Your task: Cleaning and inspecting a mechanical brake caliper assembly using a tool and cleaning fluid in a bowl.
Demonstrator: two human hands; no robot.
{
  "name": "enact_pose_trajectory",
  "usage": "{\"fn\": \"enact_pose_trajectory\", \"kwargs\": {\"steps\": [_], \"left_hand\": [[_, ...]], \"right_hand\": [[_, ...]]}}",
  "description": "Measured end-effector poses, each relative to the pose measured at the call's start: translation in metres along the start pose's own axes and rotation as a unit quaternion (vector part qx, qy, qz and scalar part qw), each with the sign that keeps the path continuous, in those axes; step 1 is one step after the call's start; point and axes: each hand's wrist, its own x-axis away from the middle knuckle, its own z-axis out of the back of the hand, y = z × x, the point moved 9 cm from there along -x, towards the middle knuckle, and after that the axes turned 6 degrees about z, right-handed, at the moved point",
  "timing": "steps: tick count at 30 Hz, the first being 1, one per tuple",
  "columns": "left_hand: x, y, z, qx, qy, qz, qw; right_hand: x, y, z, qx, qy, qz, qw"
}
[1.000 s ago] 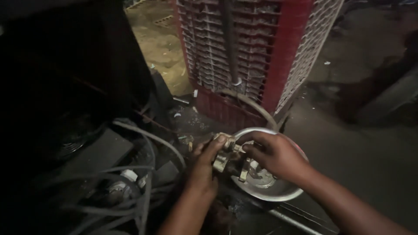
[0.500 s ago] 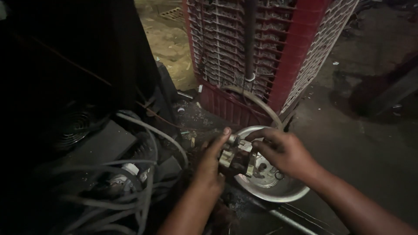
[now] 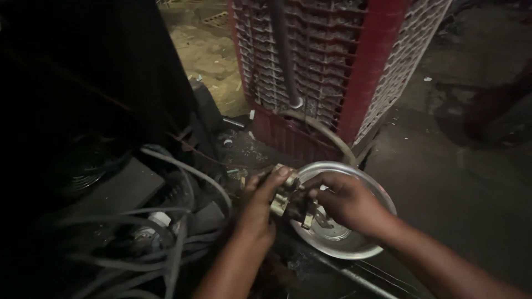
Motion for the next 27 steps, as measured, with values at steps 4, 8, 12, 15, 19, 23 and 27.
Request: {"fn": "enact_pose_trajectory", "kwargs": {"steps": [4, 8, 12, 15, 19, 23, 27], "left_hand": [[0.007, -0.005, -0.004, 0.014, 0.015, 0.045, 0.999], [0.0, -0.011, -0.001, 0.031, -0.007, 0.045, 0.998], [0.011, -0.008, -0.004, 0.034, 0.008, 0.059, 0.998], [0.012, -0.011, -0.006, 0.034, -0.003, 0.065, 0.997], [0.011, -0.015, -0.008, 0.045, -0.015, 0.082, 0.995], [0.022, -0.018, -0.008, 0.038, 0.023, 0.132, 0.99], [0.014, -0.03, -0.003, 0.016, 0.018, 0.154, 0.988]], "right_hand": [[0.038, -0.088, 0.006, 0.265, 0.112, 0.393, 0.873], [0.035, -0.074, 0.008, 0.299, 0.121, 0.344, 0.882], [0.016, -0.014, 0.001, -0.01, 0.014, 0.059, 0.998], [0.038, -0.075, 0.008, 0.248, 0.103, 0.301, 0.915], [0.057, -0.09, 0.002, 0.44, 0.156, 0.403, 0.787], [0.059, -0.093, 0.001, 0.485, 0.146, 0.42, 0.753], [0.063, -0.086, -0.006, 0.49, 0.146, 0.446, 0.735]]}}
